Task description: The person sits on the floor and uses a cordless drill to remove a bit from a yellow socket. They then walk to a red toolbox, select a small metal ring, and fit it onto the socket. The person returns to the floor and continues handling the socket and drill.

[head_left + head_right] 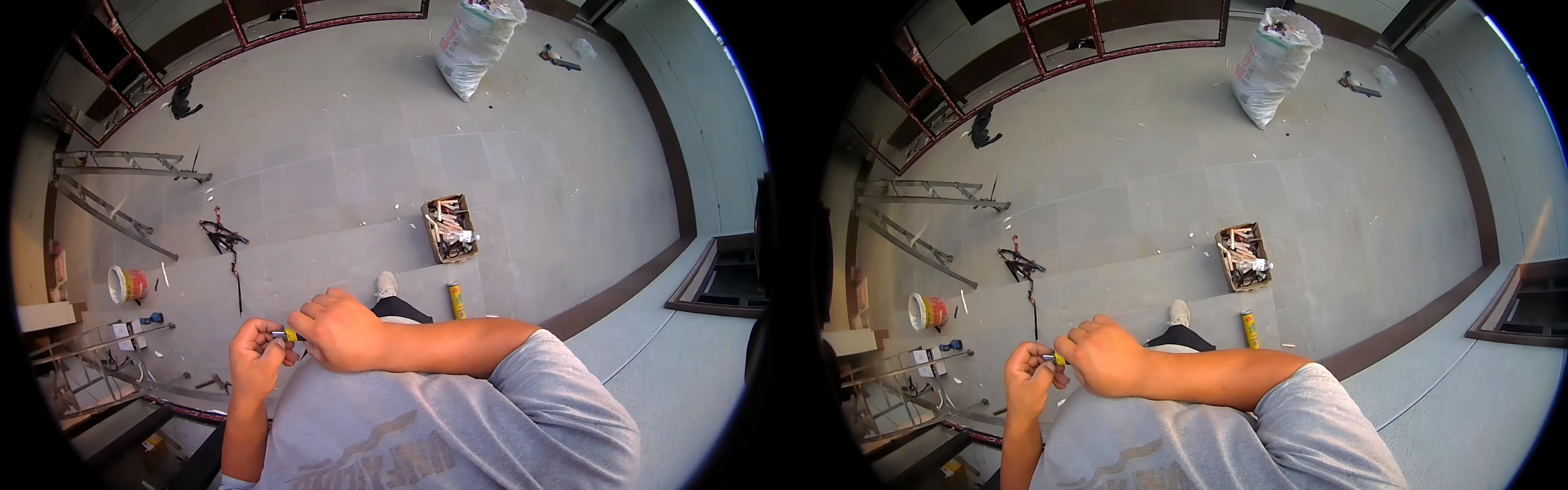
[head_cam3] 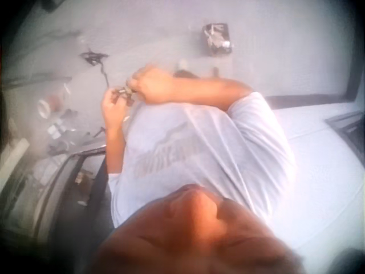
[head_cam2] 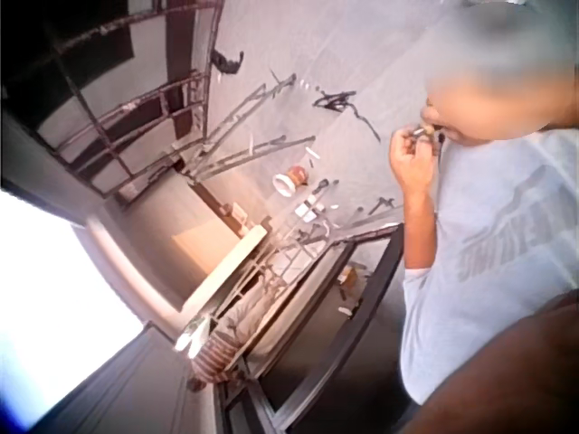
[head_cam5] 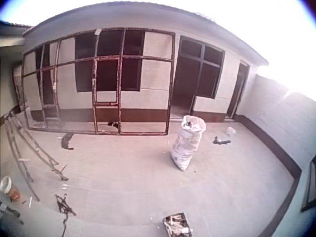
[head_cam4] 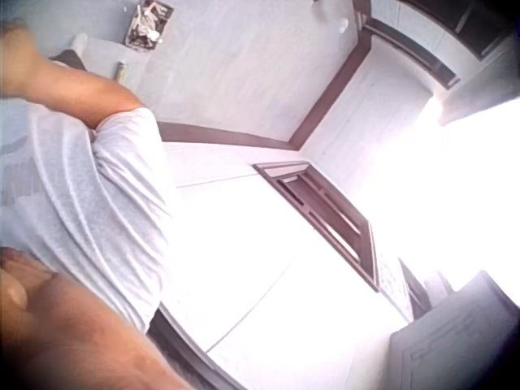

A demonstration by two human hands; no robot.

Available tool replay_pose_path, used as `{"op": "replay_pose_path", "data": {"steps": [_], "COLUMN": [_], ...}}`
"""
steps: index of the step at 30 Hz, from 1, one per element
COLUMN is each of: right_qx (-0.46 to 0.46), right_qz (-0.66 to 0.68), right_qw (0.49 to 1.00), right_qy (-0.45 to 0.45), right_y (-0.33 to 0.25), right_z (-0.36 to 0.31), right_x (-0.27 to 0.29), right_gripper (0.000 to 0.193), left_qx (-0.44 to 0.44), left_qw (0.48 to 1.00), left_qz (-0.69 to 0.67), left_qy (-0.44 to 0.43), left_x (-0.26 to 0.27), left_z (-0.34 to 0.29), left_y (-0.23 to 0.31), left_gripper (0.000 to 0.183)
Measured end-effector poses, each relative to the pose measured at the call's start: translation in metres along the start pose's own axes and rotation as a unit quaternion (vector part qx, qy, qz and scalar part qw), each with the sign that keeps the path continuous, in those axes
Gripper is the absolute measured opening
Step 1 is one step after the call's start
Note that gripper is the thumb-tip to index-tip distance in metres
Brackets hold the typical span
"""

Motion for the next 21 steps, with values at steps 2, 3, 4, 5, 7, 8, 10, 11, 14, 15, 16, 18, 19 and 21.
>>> {"op": "replay_pose_path", "data": {"steps": [2,3,4,5,7,8,10,11,14,15,16,18,19,21], "right_qx": [-0.02,-0.031,-0.043,-0.052,-0.07,-0.08,-0.098,-0.104,-0.125,-0.135,-0.146,-0.149,-0.15,-0.151], "right_qz": [0.007,0.016,0.024,0.019,0.009,0.003,-0.008,-0.006,-0.003,-0.002,-0.002,0.002,0.005,0.001], "right_qw": [1.0,0.999,0.998,0.998,0.996,0.995,0.992,0.99,0.985,0.984,0.983,0.981,0.981,0.98], "right_qy": [0.011,0.023,0.036,0.043,0.057,0.065,0.08,0.093,0.116,0.115,0.113,0.121,0.125,0.128], "right_y": [0.007,0.011,0.014,0.015,0.015,0.014,0.011,0.011,0.008,0.008,0.007,0.006,0.006,0.006], "right_z": [0.006,0.011,0.015,0.02,0.025,0.027,0.029,0.031,0.035,0.036,0.038,0.04,0.041,0.041], "right_x": [0.002,0.005,0.007,0.012,0.021,0.024,0.027,0.027,0.026,0.025,0.023,0.019,0.018,0.017], "right_gripper": [0.026,0.026,0.027,0.027,0.027,0.027,0.027,0.026,0.026,0.025,0.025,0.025,0.025,0.025], "left_qx": [0.008,0.004,0.0,-0.006,-0.018,-0.015,-0.007,-0.007,-0.008,-0.01,-0.012,-0.006,-0.004,-0.004], "left_qw": [1.0,1.0,0.999,0.999,0.998,0.997,0.993,0.992,0.988,0.987,0.985,0.984,0.983,0.985], "left_qz": [0.013,0.02,0.027,0.027,0.027,0.028,0.031,0.026,0.013,0.013,0.012,0.024,0.03,0.024], "left_qy": [-0.015,-0.017,-0.02,-0.031,-0.053,-0.073,-0.112,-0.125,-0.156,-0.163,-0.169,-0.177,-0.181,-0.17], "left_x": [0.005,0.008,0.011,0.012,0.014,0.015,0.019,0.022,0.03,0.031,0.031,0.034,0.036,0.038], "left_z": [0.015,0.024,0.032,0.041,0.057,0.064,0.074,0.078,0.087,0.089,0.091,0.094,0.094,0.094], "left_y": [0.004,0.006,0.009,0.016,0.03,0.035,0.044,0.044,0.044,0.045,0.046,0.045,0.044,0.042], "left_gripper": [0.014,0.015,0.015,0.015,0.015,0.015,0.017,0.017,0.018,0.019,0.02,0.02,0.019,0.019]}}
Point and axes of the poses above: each hand's wrist, its own z-axis towards the middle knuckle, its own x-axis out of the back of the hand, y = z × x, the point moved 3 cm from there along z, towards the middle knuckle, and after that the axes turned 10 degrees about -y, right-handed, at the moved point
